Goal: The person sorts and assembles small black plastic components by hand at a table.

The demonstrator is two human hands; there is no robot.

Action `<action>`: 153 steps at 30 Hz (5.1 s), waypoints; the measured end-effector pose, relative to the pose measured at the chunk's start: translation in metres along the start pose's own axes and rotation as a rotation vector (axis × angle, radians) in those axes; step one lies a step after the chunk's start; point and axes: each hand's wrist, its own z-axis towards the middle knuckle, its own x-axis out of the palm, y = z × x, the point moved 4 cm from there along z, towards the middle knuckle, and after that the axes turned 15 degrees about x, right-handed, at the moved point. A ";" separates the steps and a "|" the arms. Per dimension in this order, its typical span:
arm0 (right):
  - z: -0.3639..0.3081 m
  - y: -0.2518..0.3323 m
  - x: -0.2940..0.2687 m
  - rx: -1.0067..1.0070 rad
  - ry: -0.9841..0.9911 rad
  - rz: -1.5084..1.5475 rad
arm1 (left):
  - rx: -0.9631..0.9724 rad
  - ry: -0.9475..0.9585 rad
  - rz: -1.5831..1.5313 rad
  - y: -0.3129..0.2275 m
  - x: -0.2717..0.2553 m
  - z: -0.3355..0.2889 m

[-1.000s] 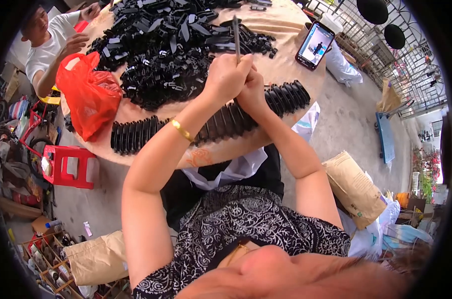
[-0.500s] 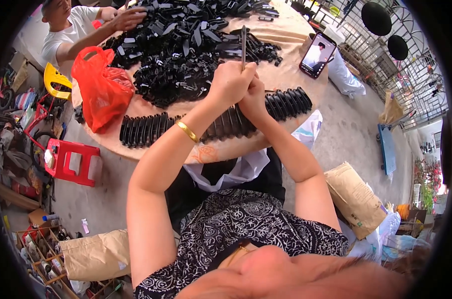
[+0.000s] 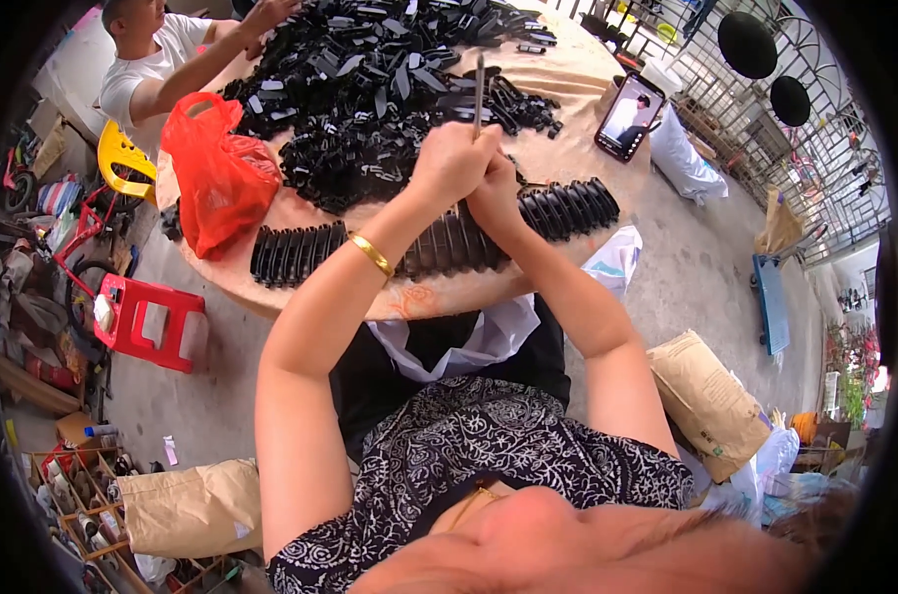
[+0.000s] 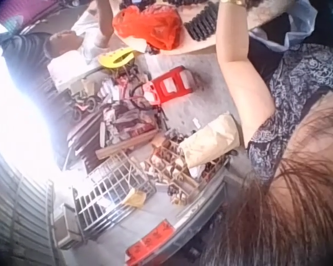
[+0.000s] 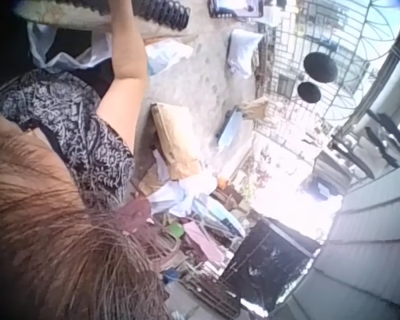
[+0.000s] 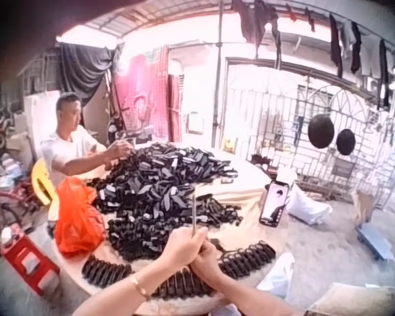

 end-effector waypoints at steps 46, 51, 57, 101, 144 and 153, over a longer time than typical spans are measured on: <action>0.002 -0.003 0.049 0.052 0.155 -0.111 | -0.113 -0.160 -0.057 0.019 -0.046 -0.029; 0.000 -0.003 0.055 -0.006 0.144 -0.028 | -0.151 -0.102 -0.010 0.017 -0.052 -0.028; -0.001 -0.006 0.054 0.036 0.133 -0.032 | -0.147 -0.138 -0.019 0.018 -0.048 -0.029; -0.005 0.005 0.102 -0.014 0.284 -0.053 | -0.063 -0.361 -0.167 0.027 -0.090 -0.056; -0.018 0.000 0.145 0.054 0.265 -0.050 | -0.173 -0.346 0.011 0.035 -0.124 -0.076; -0.009 0.001 0.146 -0.004 0.198 0.100 | -0.187 -0.221 0.106 0.045 -0.126 -0.063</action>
